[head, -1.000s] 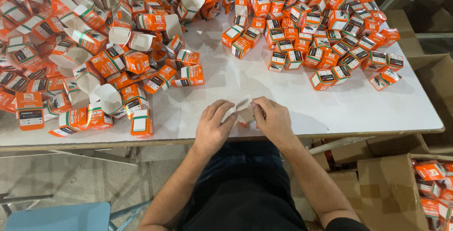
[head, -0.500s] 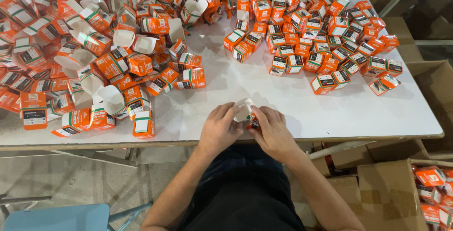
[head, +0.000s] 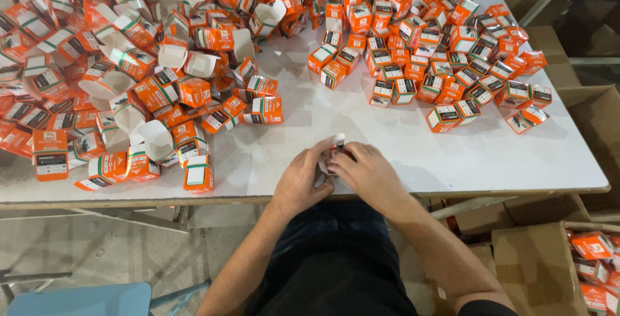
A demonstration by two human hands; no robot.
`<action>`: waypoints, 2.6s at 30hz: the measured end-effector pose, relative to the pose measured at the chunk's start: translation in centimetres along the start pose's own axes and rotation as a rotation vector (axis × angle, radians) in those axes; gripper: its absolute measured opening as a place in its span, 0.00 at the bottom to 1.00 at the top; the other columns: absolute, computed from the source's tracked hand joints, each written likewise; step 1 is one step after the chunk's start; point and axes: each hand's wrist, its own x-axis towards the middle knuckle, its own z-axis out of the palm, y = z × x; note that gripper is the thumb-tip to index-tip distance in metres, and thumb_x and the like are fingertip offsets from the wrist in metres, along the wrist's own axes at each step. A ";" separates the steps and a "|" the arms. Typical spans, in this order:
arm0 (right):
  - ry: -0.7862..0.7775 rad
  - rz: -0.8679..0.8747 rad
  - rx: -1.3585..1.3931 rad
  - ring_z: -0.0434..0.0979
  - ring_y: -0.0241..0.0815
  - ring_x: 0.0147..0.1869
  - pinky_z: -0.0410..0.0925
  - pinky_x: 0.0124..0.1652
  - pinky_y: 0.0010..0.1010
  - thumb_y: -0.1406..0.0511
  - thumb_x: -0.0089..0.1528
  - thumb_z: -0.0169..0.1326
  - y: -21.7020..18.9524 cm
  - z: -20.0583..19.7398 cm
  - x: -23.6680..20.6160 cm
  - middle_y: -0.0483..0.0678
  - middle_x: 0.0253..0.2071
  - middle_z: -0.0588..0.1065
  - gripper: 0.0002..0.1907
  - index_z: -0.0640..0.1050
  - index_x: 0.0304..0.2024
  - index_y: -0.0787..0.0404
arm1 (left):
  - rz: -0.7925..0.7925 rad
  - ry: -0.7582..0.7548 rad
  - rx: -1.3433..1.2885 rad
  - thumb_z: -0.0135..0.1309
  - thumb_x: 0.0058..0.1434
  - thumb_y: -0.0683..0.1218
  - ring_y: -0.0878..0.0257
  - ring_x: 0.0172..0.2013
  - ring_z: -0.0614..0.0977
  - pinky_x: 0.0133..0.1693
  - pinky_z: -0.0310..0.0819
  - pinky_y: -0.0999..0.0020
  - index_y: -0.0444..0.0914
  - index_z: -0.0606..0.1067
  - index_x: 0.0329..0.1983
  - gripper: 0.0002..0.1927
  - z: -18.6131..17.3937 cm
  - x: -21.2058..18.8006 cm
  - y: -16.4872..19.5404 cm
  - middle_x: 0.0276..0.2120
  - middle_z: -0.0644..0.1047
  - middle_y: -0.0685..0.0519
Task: The person picks up flat folded paper cartons one at a time from a large pile on the table and folds them open into shaped boxes by hand, pressing the sides and bottom into form, then sets the opened boxes back on the table and reaches for the next one.
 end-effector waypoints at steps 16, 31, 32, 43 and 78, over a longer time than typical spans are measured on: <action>0.021 -0.021 0.099 0.75 0.53 0.50 0.67 0.53 0.44 0.71 0.63 0.56 1.7 0.5 -0.2 0.50 0.46 0.78 0.13 0.76 0.50 0.65 | 0.276 0.171 0.150 0.59 0.47 0.38 0.45 0.46 0.79 0.49 0.76 0.54 0.31 0.71 0.59 0.32 0.8 -0.5 -0.3 0.47 0.74 0.43; 0.027 0.296 0.437 0.76 0.48 0.50 0.71 0.44 0.34 0.68 0.61 0.60 1.5 1.9 -0.3 0.53 0.50 0.73 0.08 0.81 0.43 0.63 | 0.331 0.354 0.190 0.67 0.48 0.39 0.43 0.48 0.78 0.48 0.77 0.55 0.31 0.73 0.50 0.26 1.0 -1.1 0.5 0.46 0.73 0.41; 0.034 0.337 0.498 0.76 0.45 0.49 0.71 0.42 0.33 0.68 0.61 0.60 1.8 2.5 -0.2 0.52 0.49 0.73 0.08 0.81 0.42 0.63 | 0.366 0.377 0.203 0.69 0.49 0.39 0.44 0.50 0.78 0.49 0.77 0.56 0.33 0.73 0.48 0.24 1.0 -1.3 0.5 0.47 0.73 0.42; 0.065 0.671 0.718 0.74 0.31 0.32 0.68 0.32 0.25 0.66 0.61 0.59 1.9 3.2 -0.5 0.47 0.39 0.81 0.22 0.65 0.53 0.61 | 0.469 0.277 0.259 0.68 0.50 0.40 0.49 0.52 0.79 0.54 0.76 0.56 0.34 0.75 0.49 0.23 0.5 -1.3 0.5 0.52 0.78 0.48; 0.085 0.187 0.468 0.79 0.52 0.58 0.72 0.56 0.37 0.69 0.62 0.61 1.3 2.4 -2.4 0.51 0.58 0.78 0.17 0.80 0.54 0.60 | 0.131 0.137 -0.119 0.65 0.55 0.36 0.45 0.53 0.80 0.50 0.78 0.59 0.34 0.67 0.48 0.21 1.4 -1.2 -1.0 0.55 0.76 0.43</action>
